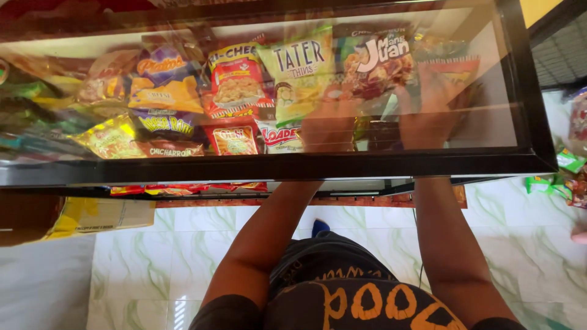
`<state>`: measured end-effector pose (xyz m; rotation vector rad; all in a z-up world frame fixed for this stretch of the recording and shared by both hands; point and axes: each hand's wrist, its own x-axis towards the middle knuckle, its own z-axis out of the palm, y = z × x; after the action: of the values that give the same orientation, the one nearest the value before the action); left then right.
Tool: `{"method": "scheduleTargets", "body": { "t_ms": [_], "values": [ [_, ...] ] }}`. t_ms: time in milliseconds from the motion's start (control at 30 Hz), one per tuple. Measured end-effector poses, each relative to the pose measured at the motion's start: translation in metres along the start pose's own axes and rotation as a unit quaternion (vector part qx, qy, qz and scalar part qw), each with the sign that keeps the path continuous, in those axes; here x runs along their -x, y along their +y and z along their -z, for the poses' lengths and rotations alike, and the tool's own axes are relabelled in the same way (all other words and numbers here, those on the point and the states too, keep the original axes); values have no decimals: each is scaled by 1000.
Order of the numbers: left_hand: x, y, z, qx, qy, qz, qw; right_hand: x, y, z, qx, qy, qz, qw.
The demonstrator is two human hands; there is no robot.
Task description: Restocking snack bags from a cardboard box onto a display shelf.
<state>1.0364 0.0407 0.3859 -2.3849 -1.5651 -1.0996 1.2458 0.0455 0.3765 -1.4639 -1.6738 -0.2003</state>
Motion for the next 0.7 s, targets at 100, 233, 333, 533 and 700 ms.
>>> {"method": "scheduleTargets", "body": {
  "t_ms": [100,233,333,533,700],
  "values": [
    [3,3,6,-20,66,-41,997,-2,-2,7,59,-20,5,998],
    [20,10,16,-74,112,-50,990,15,8,8,34,-6,18,999],
    [34,15,30,-84,129,-49,987,32,2,10,44,25,52,997],
    [86,11,45,-8,100,-64,993,99,-58,31,35,-43,27,998],
    [143,-12,77,69,25,-40,997,162,-103,28,-87,-62,81,991]
  ]
}}
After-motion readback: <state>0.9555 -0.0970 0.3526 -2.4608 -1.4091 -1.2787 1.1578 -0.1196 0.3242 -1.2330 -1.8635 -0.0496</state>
